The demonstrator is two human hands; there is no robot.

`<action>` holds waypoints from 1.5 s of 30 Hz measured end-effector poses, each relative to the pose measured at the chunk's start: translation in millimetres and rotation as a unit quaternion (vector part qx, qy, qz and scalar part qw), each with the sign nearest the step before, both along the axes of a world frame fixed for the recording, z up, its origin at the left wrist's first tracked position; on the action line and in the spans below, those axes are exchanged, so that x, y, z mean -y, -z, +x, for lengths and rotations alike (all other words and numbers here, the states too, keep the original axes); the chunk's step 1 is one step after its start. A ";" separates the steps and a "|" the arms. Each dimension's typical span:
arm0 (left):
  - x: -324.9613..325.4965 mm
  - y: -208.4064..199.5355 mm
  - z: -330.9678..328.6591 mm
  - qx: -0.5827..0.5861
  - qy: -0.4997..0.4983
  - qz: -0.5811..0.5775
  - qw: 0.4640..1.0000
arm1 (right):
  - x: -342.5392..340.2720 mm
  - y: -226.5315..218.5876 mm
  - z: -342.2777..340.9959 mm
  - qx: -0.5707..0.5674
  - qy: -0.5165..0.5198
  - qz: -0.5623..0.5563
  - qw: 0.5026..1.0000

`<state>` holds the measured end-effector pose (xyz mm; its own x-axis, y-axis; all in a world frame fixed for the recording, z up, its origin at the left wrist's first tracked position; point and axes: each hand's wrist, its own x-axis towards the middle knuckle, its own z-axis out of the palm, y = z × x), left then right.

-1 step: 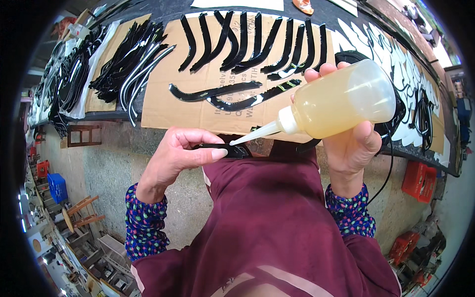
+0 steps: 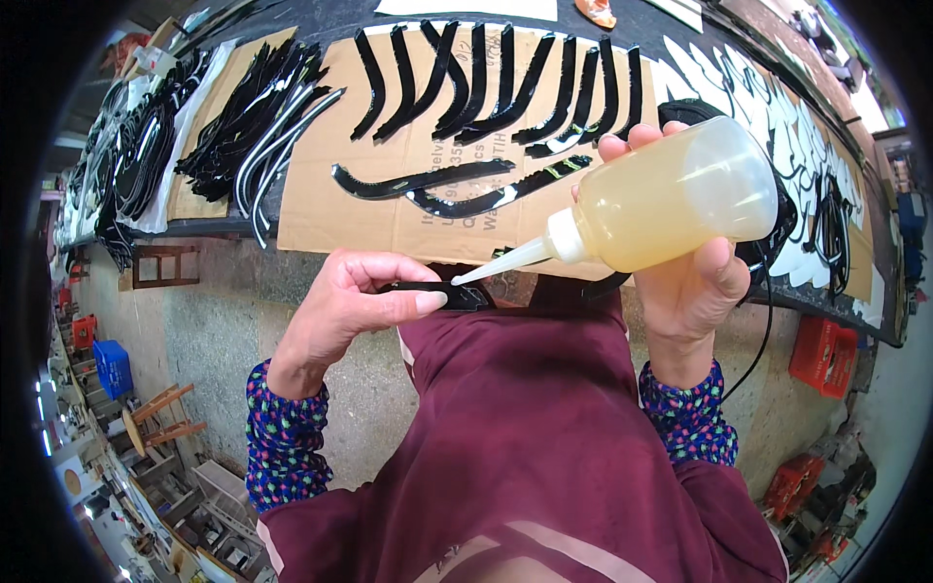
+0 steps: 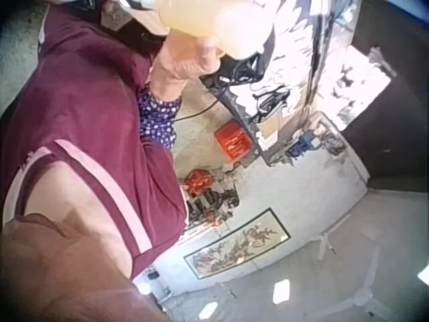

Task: The person is applying glue from a bottle onto black shoe components laid out on a workbench.

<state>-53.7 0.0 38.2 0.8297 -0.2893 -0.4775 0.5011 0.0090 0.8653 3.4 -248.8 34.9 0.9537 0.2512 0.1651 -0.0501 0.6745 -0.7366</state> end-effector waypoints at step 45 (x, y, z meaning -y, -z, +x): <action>-3.0 3.2 3.9 0.011 -0.023 0.013 1.000 | 3.4 3.9 -1.8 -0.023 -0.009 0.013 1.000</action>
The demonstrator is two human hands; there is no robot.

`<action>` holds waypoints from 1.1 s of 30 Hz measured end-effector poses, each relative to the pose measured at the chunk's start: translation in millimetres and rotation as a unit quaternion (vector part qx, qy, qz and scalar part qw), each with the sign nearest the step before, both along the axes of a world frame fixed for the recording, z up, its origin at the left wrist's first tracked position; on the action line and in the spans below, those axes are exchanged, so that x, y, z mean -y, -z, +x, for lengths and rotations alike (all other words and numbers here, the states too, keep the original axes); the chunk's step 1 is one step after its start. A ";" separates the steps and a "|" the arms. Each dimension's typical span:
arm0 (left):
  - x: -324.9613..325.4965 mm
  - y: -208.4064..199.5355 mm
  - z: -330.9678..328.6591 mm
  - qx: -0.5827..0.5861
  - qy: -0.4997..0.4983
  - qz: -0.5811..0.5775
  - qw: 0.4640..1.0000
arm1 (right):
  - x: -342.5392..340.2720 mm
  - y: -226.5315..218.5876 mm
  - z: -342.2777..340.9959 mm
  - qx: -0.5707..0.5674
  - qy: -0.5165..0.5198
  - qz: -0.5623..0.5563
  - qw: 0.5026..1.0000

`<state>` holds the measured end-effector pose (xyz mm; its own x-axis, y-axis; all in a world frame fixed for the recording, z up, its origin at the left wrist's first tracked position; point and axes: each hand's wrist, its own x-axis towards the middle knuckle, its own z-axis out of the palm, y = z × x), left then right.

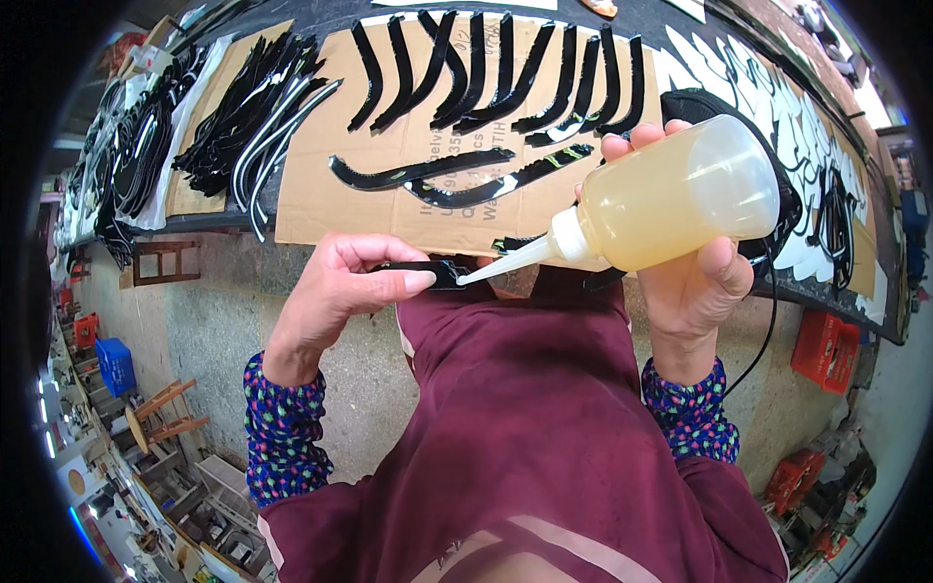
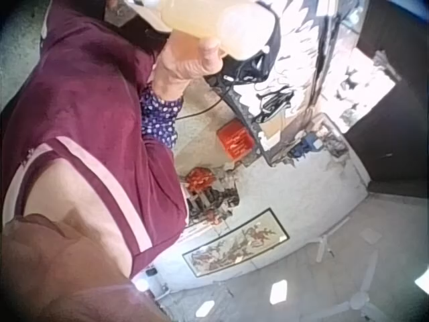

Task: The person is applying glue from a bottle onto black shoe components laid out on a workbench.

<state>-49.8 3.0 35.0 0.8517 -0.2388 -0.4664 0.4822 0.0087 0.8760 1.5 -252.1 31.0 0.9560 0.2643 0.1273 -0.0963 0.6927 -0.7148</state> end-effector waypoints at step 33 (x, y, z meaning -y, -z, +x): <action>-9.1 9.0 2.7 0.000 0.103 -0.018 0.994 | -9.6 -3.2 1.1 0.003 -0.007 -0.021 1.000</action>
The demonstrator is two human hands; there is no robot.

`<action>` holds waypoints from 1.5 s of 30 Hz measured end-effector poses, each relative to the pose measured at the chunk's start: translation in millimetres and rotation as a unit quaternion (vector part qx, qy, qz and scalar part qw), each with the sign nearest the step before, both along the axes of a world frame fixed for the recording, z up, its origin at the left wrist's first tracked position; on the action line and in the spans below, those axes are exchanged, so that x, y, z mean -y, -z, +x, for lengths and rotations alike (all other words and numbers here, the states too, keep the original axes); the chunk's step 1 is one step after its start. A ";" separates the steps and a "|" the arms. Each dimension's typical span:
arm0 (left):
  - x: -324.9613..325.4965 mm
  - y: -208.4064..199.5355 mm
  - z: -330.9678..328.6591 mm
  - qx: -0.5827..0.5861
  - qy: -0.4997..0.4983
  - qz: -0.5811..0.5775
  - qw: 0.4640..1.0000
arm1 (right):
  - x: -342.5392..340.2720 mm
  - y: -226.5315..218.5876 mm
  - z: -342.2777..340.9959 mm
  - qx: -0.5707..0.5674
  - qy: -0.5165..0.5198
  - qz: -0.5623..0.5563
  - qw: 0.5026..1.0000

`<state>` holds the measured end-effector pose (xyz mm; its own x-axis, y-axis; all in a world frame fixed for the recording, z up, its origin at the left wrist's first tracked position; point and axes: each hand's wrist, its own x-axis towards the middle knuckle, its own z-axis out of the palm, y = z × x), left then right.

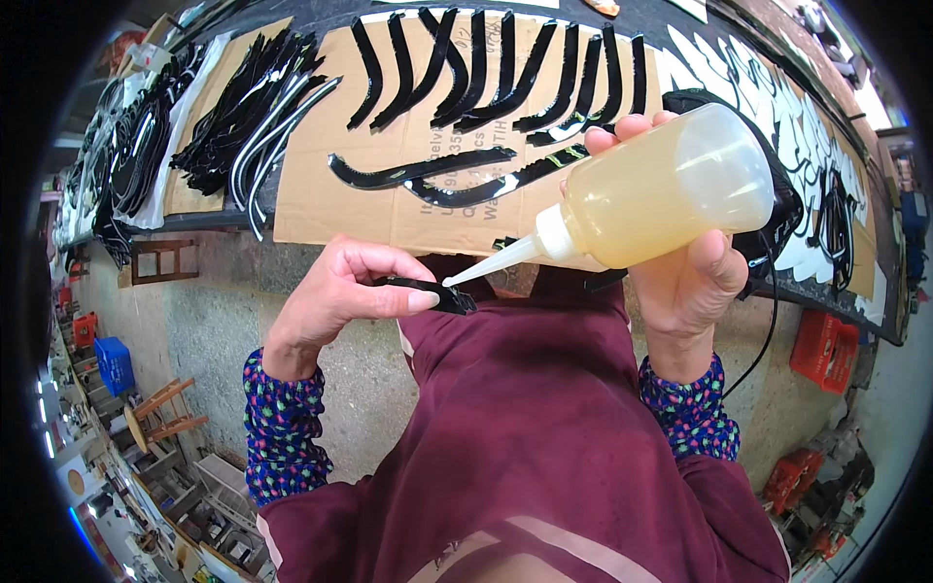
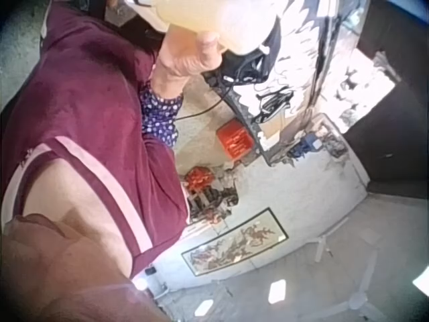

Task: The person is applying glue from a bottle onto black shoe components laid out on a workbench.

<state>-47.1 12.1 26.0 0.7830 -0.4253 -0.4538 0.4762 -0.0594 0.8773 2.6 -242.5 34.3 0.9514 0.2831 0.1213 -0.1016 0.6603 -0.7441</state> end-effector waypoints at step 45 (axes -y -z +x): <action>1.9 -2.9 2.2 -0.004 -0.046 -0.006 0.999 | 1.6 3.5 -2.8 -0.020 0.008 -0.005 1.000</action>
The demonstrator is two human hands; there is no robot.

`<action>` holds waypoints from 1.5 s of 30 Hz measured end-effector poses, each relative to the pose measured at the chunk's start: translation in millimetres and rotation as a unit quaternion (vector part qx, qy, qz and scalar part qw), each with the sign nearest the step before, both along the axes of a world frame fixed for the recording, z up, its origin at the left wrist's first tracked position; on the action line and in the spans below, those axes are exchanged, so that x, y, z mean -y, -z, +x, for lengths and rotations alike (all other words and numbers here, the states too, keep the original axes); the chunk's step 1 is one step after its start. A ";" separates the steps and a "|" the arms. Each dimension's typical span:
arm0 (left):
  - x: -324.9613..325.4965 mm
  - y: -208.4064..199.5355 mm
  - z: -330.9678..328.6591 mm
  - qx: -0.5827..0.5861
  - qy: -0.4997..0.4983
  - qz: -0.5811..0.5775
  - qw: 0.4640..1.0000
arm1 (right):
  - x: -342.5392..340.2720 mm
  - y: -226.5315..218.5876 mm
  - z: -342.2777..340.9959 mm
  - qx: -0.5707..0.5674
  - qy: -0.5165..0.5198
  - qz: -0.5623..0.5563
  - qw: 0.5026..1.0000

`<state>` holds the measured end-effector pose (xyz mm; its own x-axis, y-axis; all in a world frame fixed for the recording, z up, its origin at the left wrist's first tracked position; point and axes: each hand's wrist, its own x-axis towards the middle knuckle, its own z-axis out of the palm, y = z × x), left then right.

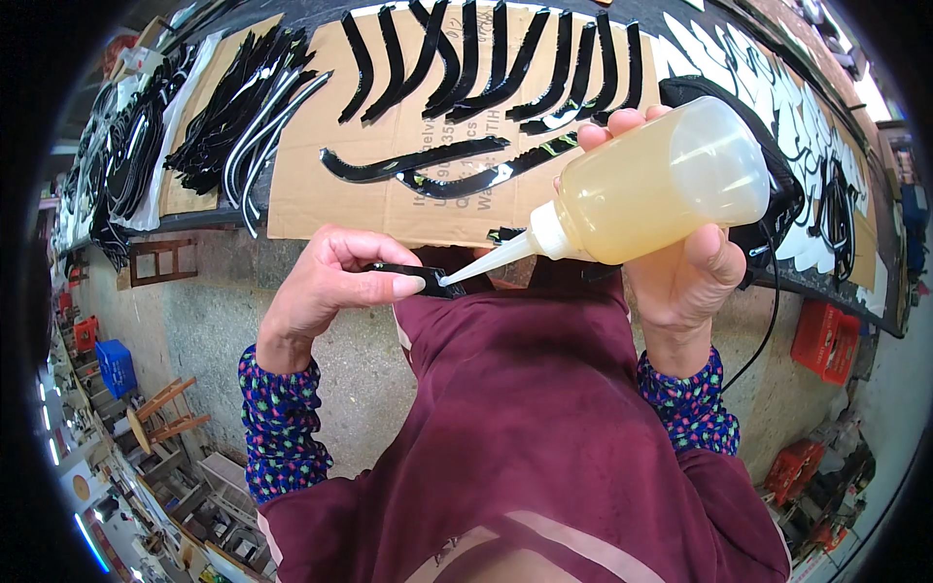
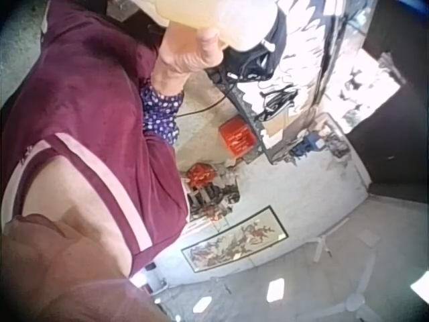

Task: The person is applying glue from a bottle onto black shoe components laid out on a workbench.

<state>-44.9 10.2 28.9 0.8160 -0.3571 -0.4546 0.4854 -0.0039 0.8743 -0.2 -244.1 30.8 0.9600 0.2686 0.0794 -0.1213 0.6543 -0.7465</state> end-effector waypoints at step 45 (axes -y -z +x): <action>-57.9 6.8 44.3 0.136 -0.115 0.275 0.945 | 38.6 36.3 17.7 -0.068 -0.003 0.182 0.981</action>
